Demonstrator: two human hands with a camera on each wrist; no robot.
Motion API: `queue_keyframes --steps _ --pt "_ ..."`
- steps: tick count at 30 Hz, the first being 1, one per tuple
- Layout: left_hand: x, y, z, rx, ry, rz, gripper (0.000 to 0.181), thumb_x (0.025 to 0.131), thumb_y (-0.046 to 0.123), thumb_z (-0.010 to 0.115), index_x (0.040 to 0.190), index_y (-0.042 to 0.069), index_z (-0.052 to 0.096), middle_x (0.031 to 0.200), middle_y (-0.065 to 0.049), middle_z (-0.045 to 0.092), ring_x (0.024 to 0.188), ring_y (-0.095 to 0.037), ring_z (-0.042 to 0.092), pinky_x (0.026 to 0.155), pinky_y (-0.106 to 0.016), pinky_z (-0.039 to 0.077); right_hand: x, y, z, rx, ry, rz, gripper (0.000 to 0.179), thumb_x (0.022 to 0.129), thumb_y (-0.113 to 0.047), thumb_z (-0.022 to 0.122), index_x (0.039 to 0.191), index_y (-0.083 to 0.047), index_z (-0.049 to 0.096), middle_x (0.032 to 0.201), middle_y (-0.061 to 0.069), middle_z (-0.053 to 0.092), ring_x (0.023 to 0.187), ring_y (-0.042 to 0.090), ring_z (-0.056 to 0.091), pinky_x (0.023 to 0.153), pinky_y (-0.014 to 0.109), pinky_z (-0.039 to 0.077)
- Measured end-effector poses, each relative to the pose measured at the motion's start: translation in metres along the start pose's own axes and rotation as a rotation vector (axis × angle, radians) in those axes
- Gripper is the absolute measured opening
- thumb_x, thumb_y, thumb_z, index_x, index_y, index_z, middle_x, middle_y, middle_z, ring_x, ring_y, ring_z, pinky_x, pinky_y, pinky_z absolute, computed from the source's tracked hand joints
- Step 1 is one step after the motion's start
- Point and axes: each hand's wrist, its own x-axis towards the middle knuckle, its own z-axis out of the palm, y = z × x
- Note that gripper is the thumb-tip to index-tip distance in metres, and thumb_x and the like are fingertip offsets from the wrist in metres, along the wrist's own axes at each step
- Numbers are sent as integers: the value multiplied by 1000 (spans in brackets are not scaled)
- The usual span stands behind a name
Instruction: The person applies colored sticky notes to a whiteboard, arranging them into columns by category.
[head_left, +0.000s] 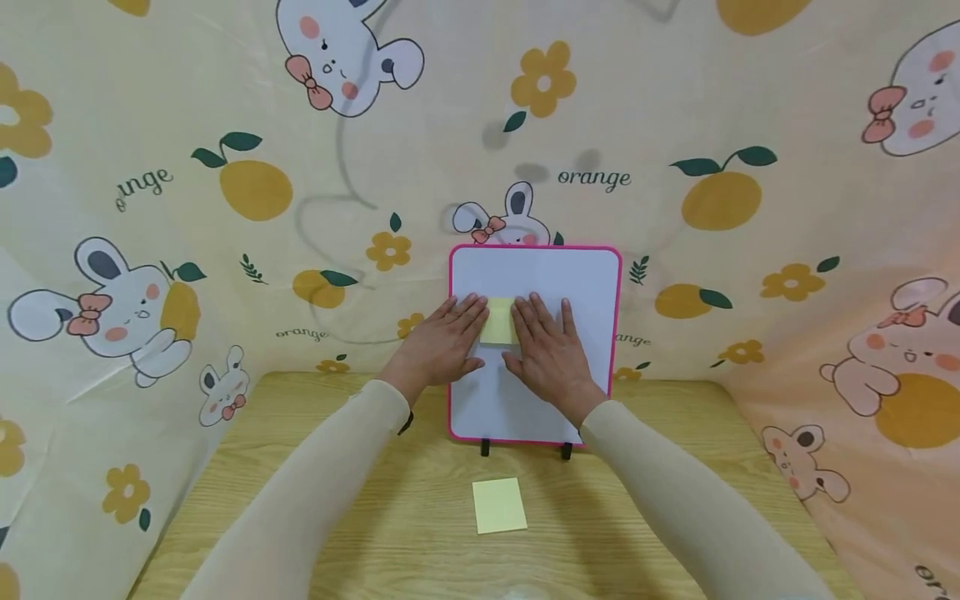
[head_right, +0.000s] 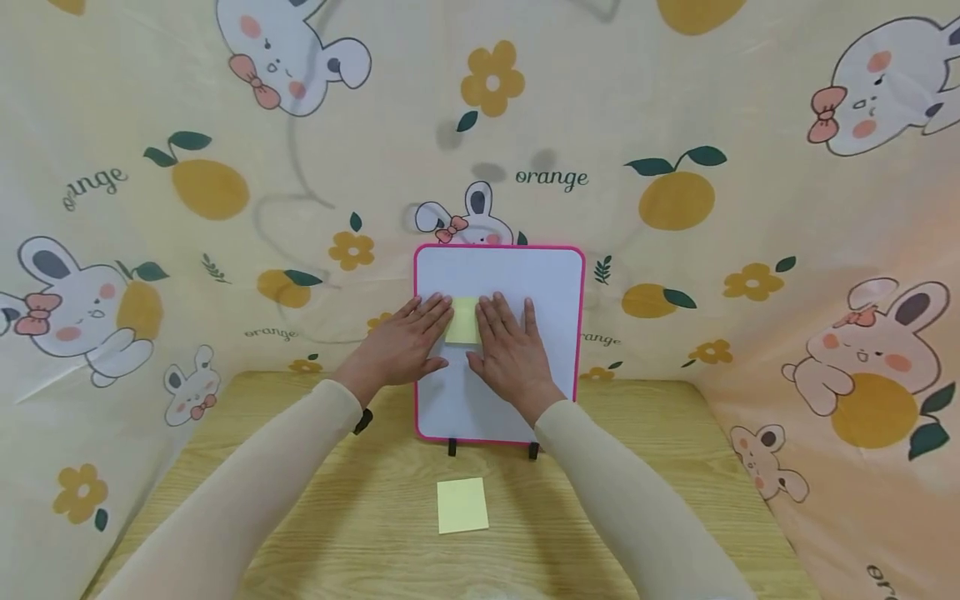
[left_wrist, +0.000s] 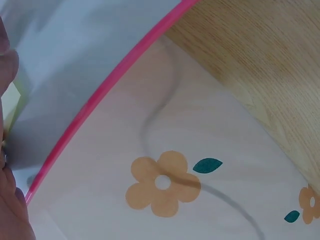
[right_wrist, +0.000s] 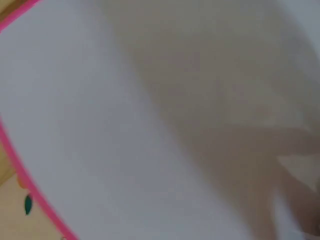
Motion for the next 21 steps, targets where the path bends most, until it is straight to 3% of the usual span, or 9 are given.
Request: queue_keyframes --steps 6,13,21 --pt "3 5 -2 9 39 -24 84 108 58 46 169 8 19 178 -7 15 166 -25 7 136 -43 5 -7 4 2 22 -7 27 88 107 -61 44 170 -7 14 179 8 9 166 28 -4 132 62 -9" --pt "17 16 -6 -6 50 46 83 110 59 40 170 9 12 179 -7 7 166 -24 3 136 -44 3 -9 6 3 7 -6 25 87 108 -61 41 170 -7 14 178 7 8 166 27 -4 132 62 -9" --pt "8 2 5 32 18 -22 84 109 59 43 171 11 12 179 -4 5 166 -22 1 136 -44 1 -10 8 3 0 -7 21 88 107 -62 42 170 -8 14 179 7 8 166 27 -7 131 61 -11"
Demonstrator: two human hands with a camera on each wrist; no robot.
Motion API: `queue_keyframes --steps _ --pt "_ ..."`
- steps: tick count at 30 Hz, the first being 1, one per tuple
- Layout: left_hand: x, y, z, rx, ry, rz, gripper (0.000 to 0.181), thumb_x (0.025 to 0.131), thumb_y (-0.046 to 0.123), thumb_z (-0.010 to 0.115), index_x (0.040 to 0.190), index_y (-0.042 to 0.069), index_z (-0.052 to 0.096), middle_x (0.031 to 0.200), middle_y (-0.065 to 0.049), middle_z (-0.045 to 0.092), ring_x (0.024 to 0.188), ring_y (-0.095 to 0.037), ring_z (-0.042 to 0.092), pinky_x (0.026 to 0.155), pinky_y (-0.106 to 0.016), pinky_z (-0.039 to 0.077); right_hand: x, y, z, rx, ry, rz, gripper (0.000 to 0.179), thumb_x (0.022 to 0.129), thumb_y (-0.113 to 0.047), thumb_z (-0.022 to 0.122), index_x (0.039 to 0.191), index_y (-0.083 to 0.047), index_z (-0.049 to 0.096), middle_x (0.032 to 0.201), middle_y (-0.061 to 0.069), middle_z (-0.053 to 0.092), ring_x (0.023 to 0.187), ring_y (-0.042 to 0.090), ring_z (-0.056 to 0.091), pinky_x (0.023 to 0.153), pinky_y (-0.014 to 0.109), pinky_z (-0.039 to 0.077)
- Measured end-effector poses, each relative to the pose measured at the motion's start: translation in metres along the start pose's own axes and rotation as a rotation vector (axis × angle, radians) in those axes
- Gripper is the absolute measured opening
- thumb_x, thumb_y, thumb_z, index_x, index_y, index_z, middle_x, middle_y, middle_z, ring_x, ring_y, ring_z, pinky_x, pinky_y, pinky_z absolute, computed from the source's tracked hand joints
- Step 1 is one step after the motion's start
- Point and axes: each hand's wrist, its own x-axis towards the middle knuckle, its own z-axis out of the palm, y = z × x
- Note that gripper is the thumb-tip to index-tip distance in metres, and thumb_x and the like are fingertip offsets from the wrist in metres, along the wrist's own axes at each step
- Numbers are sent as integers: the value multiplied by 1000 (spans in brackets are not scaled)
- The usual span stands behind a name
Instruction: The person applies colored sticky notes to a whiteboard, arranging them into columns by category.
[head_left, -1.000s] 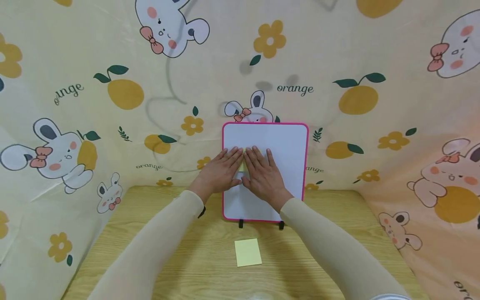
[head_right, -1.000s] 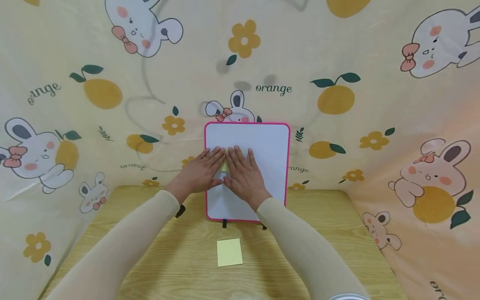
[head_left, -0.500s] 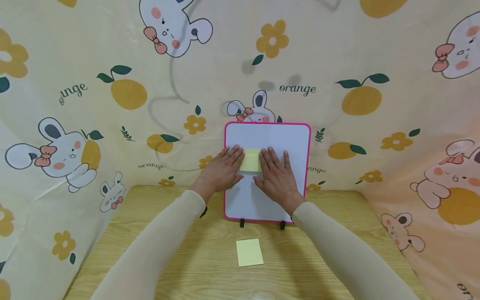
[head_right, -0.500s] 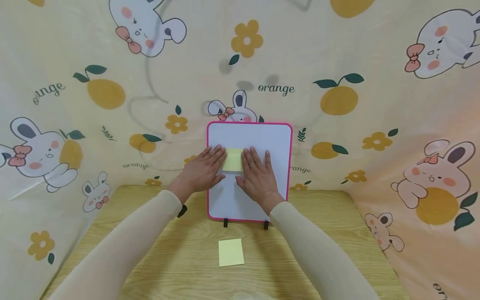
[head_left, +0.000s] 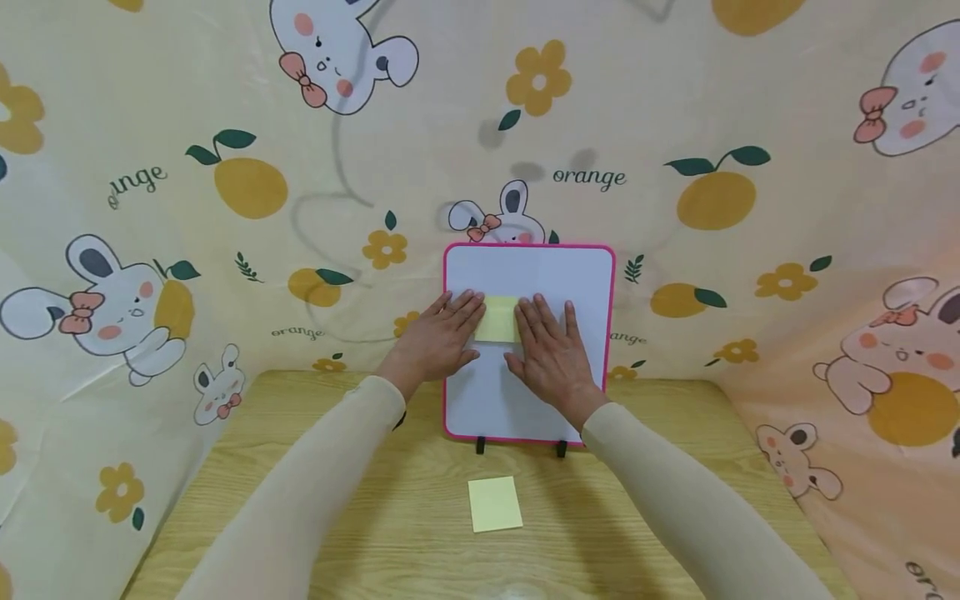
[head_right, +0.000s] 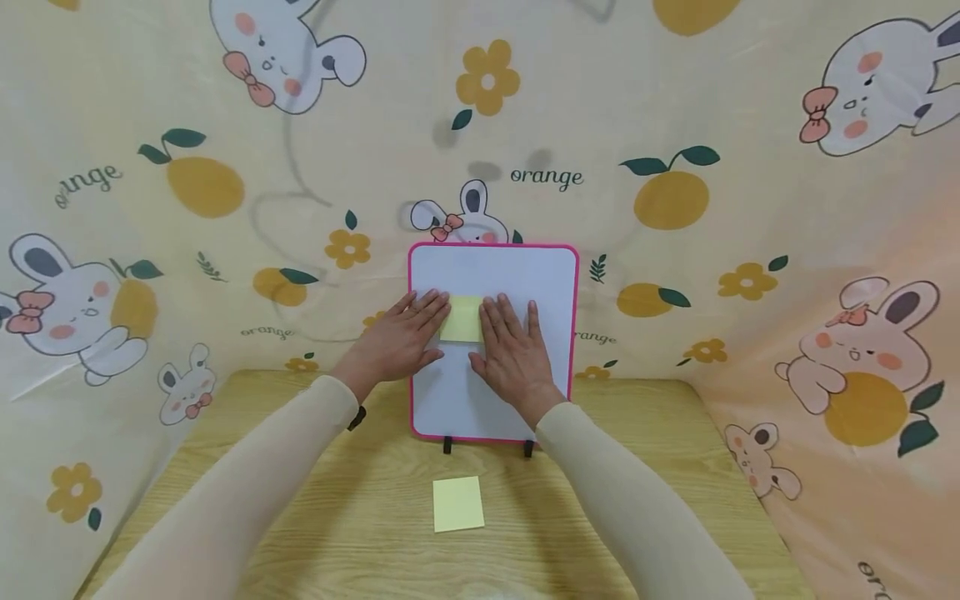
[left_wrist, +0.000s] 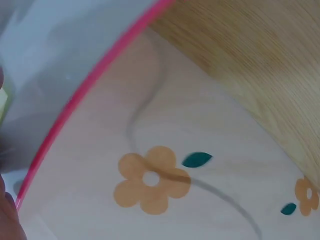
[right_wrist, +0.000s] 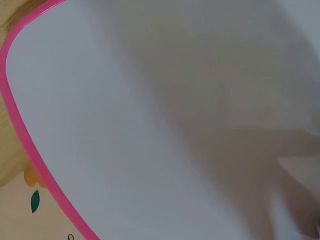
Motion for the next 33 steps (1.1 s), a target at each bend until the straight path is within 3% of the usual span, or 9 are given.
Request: queue_keyframes --steps 5,11,20,33 --pt "-5 -5 3 -6 25 37 82 110 56 43 170 9 13 179 -6 7 166 -24 3 136 -44 4 9 -8 -6 -3 34 -41 84 108 -58 43 169 -7 18 178 7 12 166 27 -3 133 61 -5" --pt "-6 -3 2 -5 27 24 81 110 56 42 170 11 13 179 -5 7 166 -24 3 136 -44 4 21 -17 -8 3 30 -128 77 110 -55 36 170 -9 16 178 5 12 166 26 -3 133 61 -1" --pt "-5 -3 6 6 21 24 82 110 56 42 170 10 12 179 -6 6 166 -24 1 136 -44 1 8 -2 -5 -14 -8 -37 84 108 -59 42 170 -10 16 178 5 11 166 27 -1 132 63 -6" --pt "-17 13 17 -101 26 29 80 111 55 40 170 8 13 179 -7 5 166 -25 -1 136 -44 0 -9 -10 7 23 17 -47 85 108 -59 42 169 -7 16 178 8 8 166 27 -1 132 62 -4"
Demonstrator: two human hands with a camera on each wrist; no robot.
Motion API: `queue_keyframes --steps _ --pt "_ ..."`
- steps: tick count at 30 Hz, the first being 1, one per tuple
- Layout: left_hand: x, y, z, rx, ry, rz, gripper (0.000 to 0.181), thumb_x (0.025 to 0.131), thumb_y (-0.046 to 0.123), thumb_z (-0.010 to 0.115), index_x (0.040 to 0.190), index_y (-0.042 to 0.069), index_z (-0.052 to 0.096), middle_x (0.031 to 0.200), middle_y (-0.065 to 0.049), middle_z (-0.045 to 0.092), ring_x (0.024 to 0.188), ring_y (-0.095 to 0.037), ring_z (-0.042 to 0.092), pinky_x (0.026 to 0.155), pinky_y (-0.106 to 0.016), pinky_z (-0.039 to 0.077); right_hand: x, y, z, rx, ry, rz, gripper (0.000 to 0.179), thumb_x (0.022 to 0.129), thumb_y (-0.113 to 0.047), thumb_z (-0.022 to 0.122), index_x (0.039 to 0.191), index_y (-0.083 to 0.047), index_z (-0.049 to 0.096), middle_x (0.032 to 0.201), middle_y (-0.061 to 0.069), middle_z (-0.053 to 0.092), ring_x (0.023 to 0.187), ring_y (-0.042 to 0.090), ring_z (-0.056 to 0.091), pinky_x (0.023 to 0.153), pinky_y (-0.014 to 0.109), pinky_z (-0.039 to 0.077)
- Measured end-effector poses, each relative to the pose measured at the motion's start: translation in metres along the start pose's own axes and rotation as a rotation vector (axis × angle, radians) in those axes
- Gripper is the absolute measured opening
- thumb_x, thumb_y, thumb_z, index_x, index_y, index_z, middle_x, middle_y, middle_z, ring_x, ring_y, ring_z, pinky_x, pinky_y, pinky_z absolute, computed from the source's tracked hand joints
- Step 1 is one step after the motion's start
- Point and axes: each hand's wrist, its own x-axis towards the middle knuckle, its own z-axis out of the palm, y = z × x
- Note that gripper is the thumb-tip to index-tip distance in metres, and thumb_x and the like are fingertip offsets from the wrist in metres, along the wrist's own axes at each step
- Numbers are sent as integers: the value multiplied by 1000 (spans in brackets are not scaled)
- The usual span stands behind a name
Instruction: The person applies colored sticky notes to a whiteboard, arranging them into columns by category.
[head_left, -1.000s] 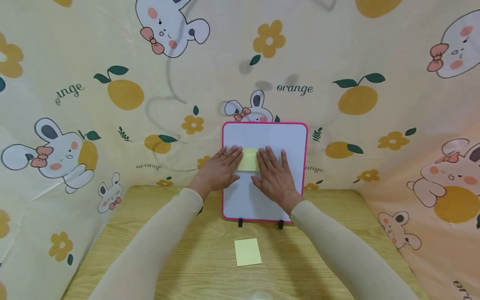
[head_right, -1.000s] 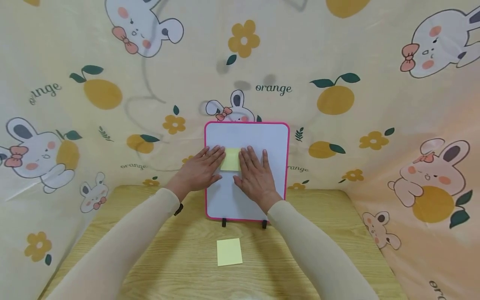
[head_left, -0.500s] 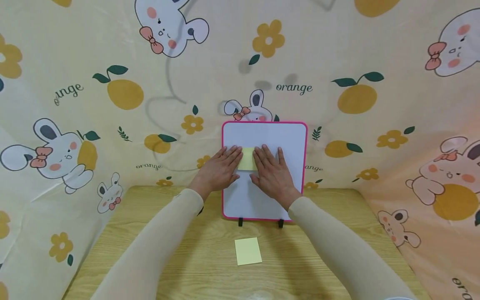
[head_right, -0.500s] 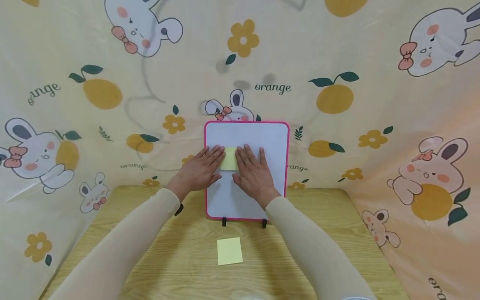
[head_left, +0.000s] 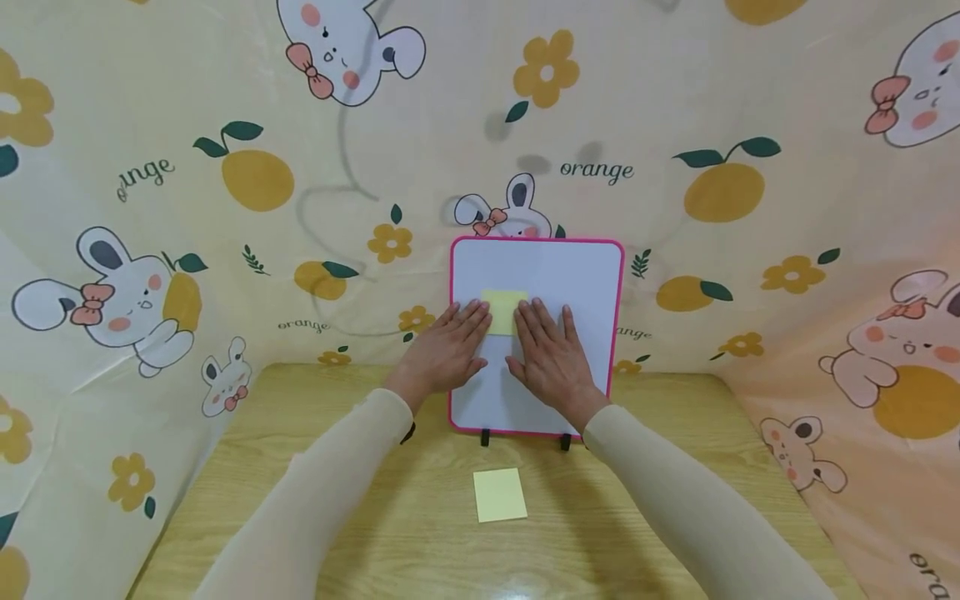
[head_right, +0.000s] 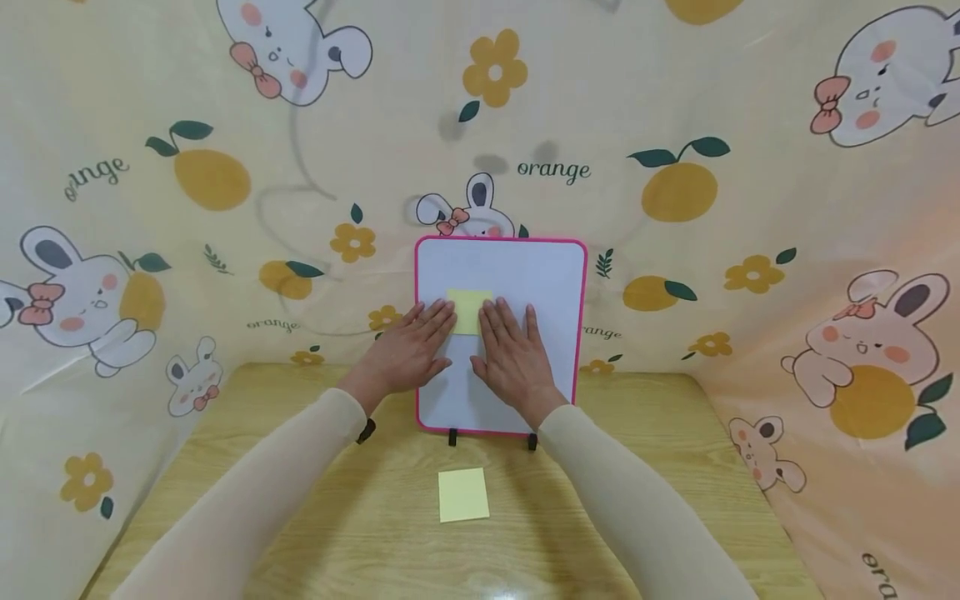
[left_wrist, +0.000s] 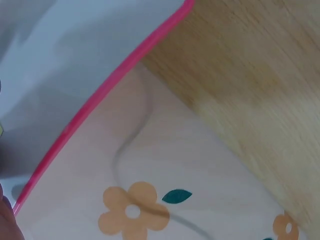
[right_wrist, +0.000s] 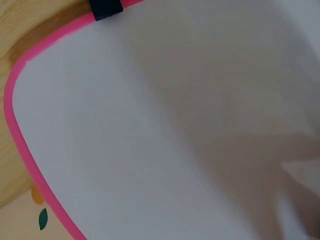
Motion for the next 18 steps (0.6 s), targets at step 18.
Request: queue_keyframes --steps 18 --pt "-10 14 7 -23 10 -6 78 111 54 40 169 6 17 178 -9 9 166 -25 3 136 -44 3 -11 -6 9 15 45 -21 83 108 -55 46 169 -5 19 178 9 11 166 27 2 133 62 3"
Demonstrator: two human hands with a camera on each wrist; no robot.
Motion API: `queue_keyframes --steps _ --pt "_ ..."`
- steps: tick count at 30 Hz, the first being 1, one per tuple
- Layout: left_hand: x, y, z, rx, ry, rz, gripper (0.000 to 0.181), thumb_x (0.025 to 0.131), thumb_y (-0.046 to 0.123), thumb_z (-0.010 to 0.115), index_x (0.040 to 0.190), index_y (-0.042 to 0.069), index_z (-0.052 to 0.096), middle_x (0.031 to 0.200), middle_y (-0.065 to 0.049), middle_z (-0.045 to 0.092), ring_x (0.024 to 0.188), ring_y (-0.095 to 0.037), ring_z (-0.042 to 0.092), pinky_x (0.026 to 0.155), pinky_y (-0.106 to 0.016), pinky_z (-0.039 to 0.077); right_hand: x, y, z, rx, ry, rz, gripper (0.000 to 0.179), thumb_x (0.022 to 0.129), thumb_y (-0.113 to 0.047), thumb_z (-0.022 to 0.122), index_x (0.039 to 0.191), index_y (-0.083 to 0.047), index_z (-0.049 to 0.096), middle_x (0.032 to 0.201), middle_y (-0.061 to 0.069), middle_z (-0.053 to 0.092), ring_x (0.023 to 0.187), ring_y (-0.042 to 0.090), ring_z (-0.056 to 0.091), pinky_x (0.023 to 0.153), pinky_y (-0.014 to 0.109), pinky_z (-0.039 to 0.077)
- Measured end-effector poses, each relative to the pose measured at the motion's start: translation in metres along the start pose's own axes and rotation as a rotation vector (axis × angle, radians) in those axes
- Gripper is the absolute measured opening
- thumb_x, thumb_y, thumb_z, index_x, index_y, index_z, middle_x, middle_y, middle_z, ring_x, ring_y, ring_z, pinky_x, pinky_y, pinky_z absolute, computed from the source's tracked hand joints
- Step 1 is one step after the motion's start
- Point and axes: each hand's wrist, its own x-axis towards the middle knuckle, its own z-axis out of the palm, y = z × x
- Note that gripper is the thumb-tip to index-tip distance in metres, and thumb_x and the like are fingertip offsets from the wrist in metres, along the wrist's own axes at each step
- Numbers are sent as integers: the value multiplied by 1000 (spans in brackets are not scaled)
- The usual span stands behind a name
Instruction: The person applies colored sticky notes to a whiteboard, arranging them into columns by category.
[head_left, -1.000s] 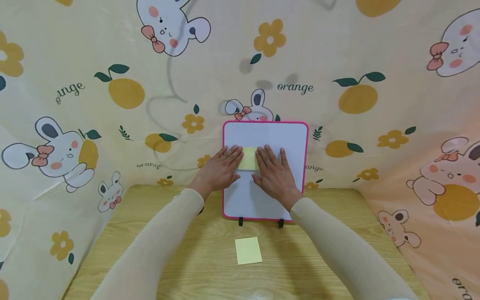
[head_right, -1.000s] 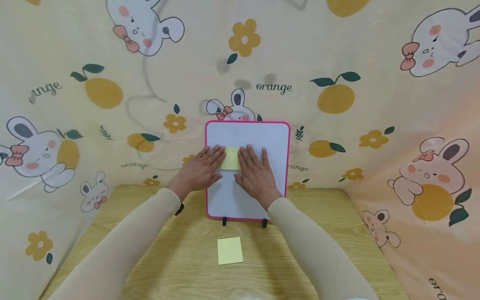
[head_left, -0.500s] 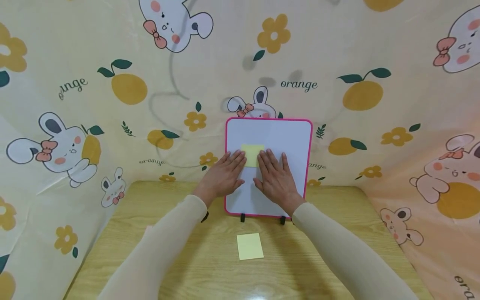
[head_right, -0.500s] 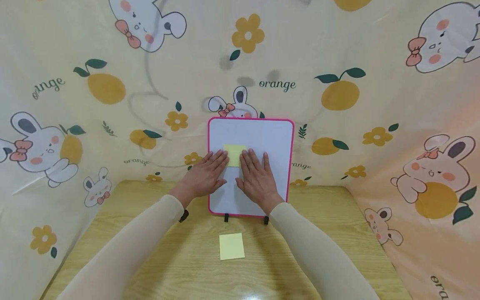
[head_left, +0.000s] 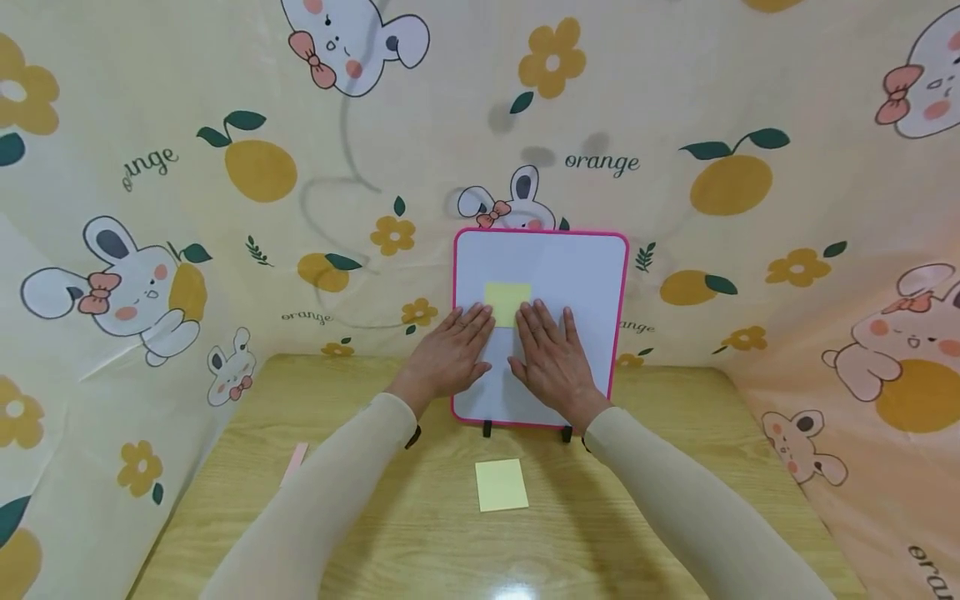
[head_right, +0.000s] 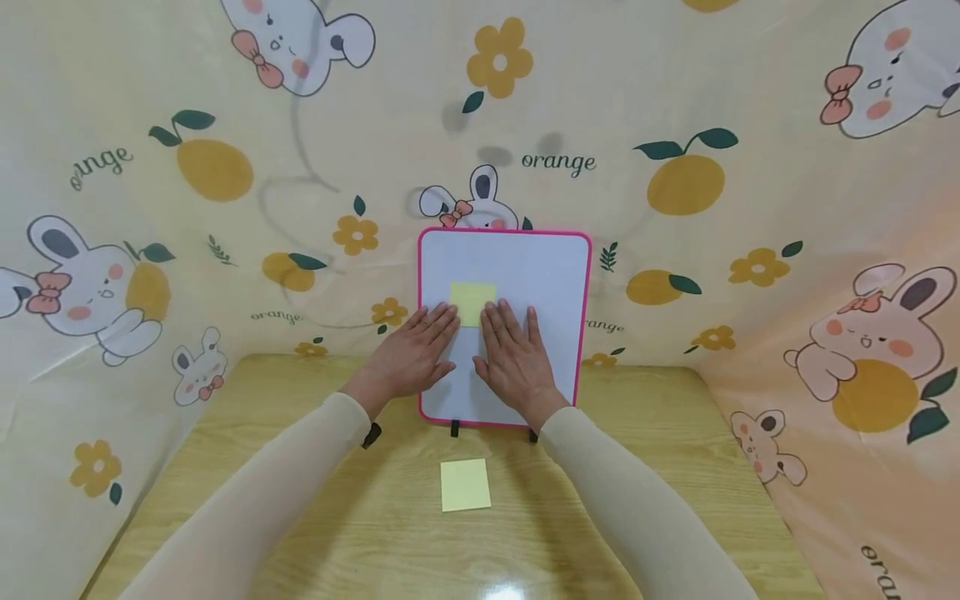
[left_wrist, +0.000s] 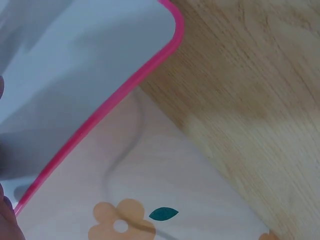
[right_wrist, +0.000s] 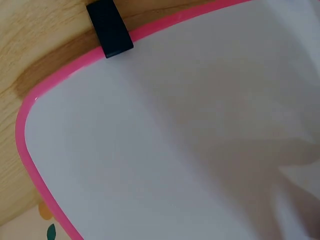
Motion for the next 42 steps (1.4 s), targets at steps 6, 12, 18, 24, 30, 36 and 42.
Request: queue_keyframes --steps 6,12,18,24,30,36,42 --pt "-2 3 4 -3 8 3 79 111 53 42 169 5 20 178 -10 11 166 -26 5 136 -45 5 -3 -2 3 -17 -7 -6 82 109 -54 46 168 -4 19 178 10 10 166 28 1 133 63 4" --pt "-5 4 8 2 7 2 80 110 55 43 168 5 21 178 -11 12 166 -26 6 136 -45 6 -8 -3 6 -27 -28 -4 82 109 -53 45 169 -5 17 178 9 6 166 27 -3 133 62 1" --pt "-9 6 11 -3 -24 -10 81 110 56 42 169 6 18 178 -10 10 166 -26 4 136 -46 6 -14 -1 9 -24 -33 -10 79 109 -52 45 168 -6 22 178 9 9 166 28 0 133 62 3" --pt "-19 14 16 -57 -22 -14 80 110 54 45 168 5 22 177 -11 15 165 -28 9 135 -49 11 -23 -3 12 -24 -6 -25 73 109 -48 50 165 -5 34 176 12 22 165 30 10 133 62 7" --pt "-45 32 22 -181 -1 -10 76 108 48 54 166 4 30 175 -13 23 164 -31 16 134 -49 18 -41 -13 16 28 79 -46 67 104 -43 62 155 -2 49 164 16 47 154 34 39 131 61 22" --pt "-76 51 32 -301 13 -20 72 108 41 58 164 2 34 174 -15 28 163 -32 19 134 -48 18 -63 -29 16 142 124 -50 59 100 -38 70 145 -1 59 145 16 62 136 35 55 126 59 33" --pt "-106 72 47 -385 -27 -42 75 107 45 58 164 3 35 174 -13 29 163 -30 20 134 -46 19 -94 -49 19 203 96 -89 53 99 -35 71 139 -3 62 138 13 65 130 33 60 124 57 39"
